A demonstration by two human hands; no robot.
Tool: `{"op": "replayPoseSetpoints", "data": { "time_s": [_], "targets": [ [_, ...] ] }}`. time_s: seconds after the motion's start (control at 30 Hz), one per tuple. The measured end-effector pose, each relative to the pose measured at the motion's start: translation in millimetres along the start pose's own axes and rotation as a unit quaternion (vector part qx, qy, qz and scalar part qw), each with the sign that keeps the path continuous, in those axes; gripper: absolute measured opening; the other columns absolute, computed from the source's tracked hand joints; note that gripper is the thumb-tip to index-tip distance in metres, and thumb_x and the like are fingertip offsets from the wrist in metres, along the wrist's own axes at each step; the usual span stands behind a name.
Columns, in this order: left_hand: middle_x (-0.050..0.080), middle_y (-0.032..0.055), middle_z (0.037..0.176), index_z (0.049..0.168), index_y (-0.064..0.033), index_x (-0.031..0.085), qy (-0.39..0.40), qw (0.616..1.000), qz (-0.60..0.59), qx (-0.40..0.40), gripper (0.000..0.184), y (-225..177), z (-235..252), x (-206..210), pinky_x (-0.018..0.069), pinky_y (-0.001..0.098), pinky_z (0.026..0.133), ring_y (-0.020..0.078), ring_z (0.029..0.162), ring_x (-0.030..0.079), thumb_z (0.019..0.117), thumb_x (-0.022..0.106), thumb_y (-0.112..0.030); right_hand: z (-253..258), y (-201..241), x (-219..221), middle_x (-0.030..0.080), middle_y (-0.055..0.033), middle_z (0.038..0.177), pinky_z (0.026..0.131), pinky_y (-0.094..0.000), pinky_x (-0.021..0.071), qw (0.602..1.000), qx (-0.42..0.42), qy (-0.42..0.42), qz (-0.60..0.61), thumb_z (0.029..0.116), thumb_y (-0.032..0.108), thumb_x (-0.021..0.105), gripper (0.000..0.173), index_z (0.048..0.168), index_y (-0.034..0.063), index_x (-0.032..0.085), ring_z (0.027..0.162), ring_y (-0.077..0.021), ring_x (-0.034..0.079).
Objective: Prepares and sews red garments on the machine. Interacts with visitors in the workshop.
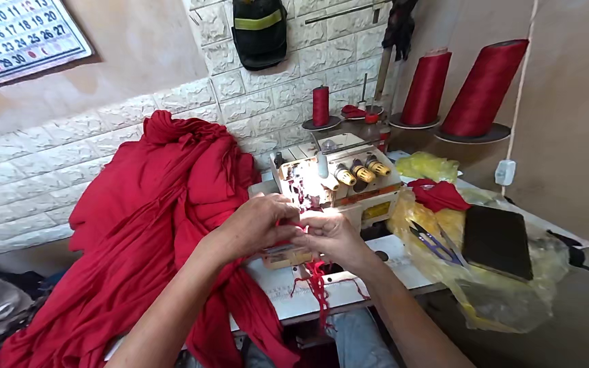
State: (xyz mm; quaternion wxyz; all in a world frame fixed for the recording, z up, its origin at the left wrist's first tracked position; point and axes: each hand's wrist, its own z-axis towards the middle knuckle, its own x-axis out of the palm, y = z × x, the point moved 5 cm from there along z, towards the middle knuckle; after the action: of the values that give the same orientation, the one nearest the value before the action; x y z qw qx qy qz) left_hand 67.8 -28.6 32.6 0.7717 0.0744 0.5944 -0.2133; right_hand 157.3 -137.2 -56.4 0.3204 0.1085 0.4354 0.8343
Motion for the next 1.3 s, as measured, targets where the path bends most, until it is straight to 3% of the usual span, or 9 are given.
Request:
{"op": "replayPoseSetpoints", "data": {
  "time_s": [0.07, 0.2, 0.33, 0.5, 0.73, 0.87, 1.0, 1.1, 1.3],
  "targets": [
    [0.063, 0.0024, 0.08, 0.085, -0.0078, 0.071, 0.05, 0.999, -0.021, 0.0, 0.033, 3, 4, 8, 0.0426, 0.0383, 0.077, 0.0145, 0.082, 0.06, 0.1004, 0.058, -0.034, -7, 1, 0, 0.066, 0.0097, 0.07, 0.051, -0.012, 0.0469, 0.995, 0.031, 0.051, 0.075, 0.0932, 0.009, 0.07, 0.007, 0.096, 0.0039, 0.073, 0.053, 0.0058, 0.054],
    [0.068, 0.0045, 0.087, 0.085, -0.0095, 0.074, 0.108, 0.993, 0.011, -0.038, 0.034, 29, 7, 20, 0.0427, 0.046, 0.082, 0.0209, 0.093, 0.062, 0.0963, 0.053, -0.033, -25, -14, 0, 0.07, 0.0075, 0.075, 0.053, -0.0139, 0.0514, 0.99, 0.043, 0.058, 0.124, 0.0947, 0.007, 0.068, 0.007, 0.097, 0.004, 0.074, 0.057, 0.0034, 0.059],
    [0.064, 0.0004, 0.079, 0.085, -0.0099, 0.072, 0.077, 0.997, -0.024, -0.018, 0.028, 22, 4, 20, 0.0409, 0.0385, 0.08, 0.0138, 0.083, 0.059, 0.0967, 0.058, -0.03, -31, -17, 1, 0.071, 0.0049, 0.082, 0.055, -0.0134, 0.0513, 0.992, 0.032, 0.027, 0.119, 0.0944, 0.007, 0.068, 0.007, 0.098, 0.0029, 0.073, 0.06, 0.0028, 0.06],
    [0.065, 0.0036, 0.081, 0.091, -0.0069, 0.069, 0.057, 0.998, -0.02, -0.019, 0.028, -6, -1, 30, 0.0443, 0.0384, 0.078, 0.0164, 0.081, 0.061, 0.1025, 0.056, -0.028, -32, -17, 0, 0.069, 0.004, 0.088, 0.059, -0.0135, 0.0529, 0.995, 0.007, 0.011, 0.095, 0.0945, 0.006, 0.067, 0.008, 0.098, 0.0028, 0.072, 0.066, 0.003, 0.061],
    [0.069, 0.0068, 0.087, 0.085, -0.0071, 0.072, 0.001, 0.977, 0.212, 0.004, 0.031, 21, 0, 23, 0.0483, 0.0457, 0.073, 0.0264, 0.088, 0.066, 0.097, 0.046, -0.02, -26, -19, -2, 0.07, 0.0017, 0.091, 0.059, -0.0137, 0.0513, 0.999, 0.025, -0.029, -0.024, 0.0978, 0.015, 0.066, 0.014, 0.104, 0.0046, 0.073, 0.065, 0.0023, 0.06],
    [0.063, 0.0078, 0.083, 0.086, -0.0034, 0.07, 0.04, 0.993, 0.084, -0.069, 0.032, 35, -7, 10, 0.0491, 0.04, 0.077, 0.0222, 0.087, 0.063, 0.0983, 0.044, -0.019, -24, -13, -7, 0.068, 0.0014, 0.084, 0.056, -0.0145, 0.0468, 0.987, 0.007, -0.089, -0.134, 0.0977, 0.019, 0.064, 0.019, 0.11, 0.0077, 0.074, 0.06, 0.0018, 0.053],
    [0.065, 0.0095, 0.089, 0.093, 0.0002, 0.069, 0.029, 0.996, 0.001, -0.084, 0.028, 34, -17, 5, 0.0506, 0.034, 0.081, 0.0182, 0.088, 0.063, 0.1021, 0.057, -0.024, -21, 2, -7, 0.067, -0.0034, 0.089, 0.055, -0.0183, 0.0437, 0.952, -0.061, -0.183, -0.237, 0.0969, 0.022, 0.064, 0.021, 0.106, 0.0077, 0.077, 0.06, -0.0022, 0.05],
    [0.063, 0.0056, 0.088, 0.095, -0.0018, 0.069, 0.03, 0.994, -0.023, -0.098, 0.025, 34, -21, 4, 0.0497, 0.0279, 0.077, 0.0113, 0.084, 0.061, 0.1, 0.063, -0.026, -12, 7, -2, 0.064, -0.0004, 0.081, 0.053, -0.0189, 0.0414, 0.954, -0.094, -0.15, -0.244, 0.0975, 0.025, 0.064, 0.021, 0.1, 0.0093, 0.078, 0.058, -0.0021, 0.047],
    [0.064, 0.0059, 0.092, 0.099, -0.0013, 0.07, 0.043, 0.989, -0.051, -0.133, 0.02, 33, -21, 2, 0.051, 0.0285, 0.078, 0.0113, 0.085, 0.062, 0.0933, 0.073, -0.021, -2, 10, 14, 0.069, -0.006, 0.085, 0.06, -0.0386, 0.0501, 0.938, -0.048, -0.047, -0.339, 0.1002, 0.035, 0.06, 0.029, 0.103, 0.0121, 0.078, 0.063, -0.0179, 0.059]
  ]
}}
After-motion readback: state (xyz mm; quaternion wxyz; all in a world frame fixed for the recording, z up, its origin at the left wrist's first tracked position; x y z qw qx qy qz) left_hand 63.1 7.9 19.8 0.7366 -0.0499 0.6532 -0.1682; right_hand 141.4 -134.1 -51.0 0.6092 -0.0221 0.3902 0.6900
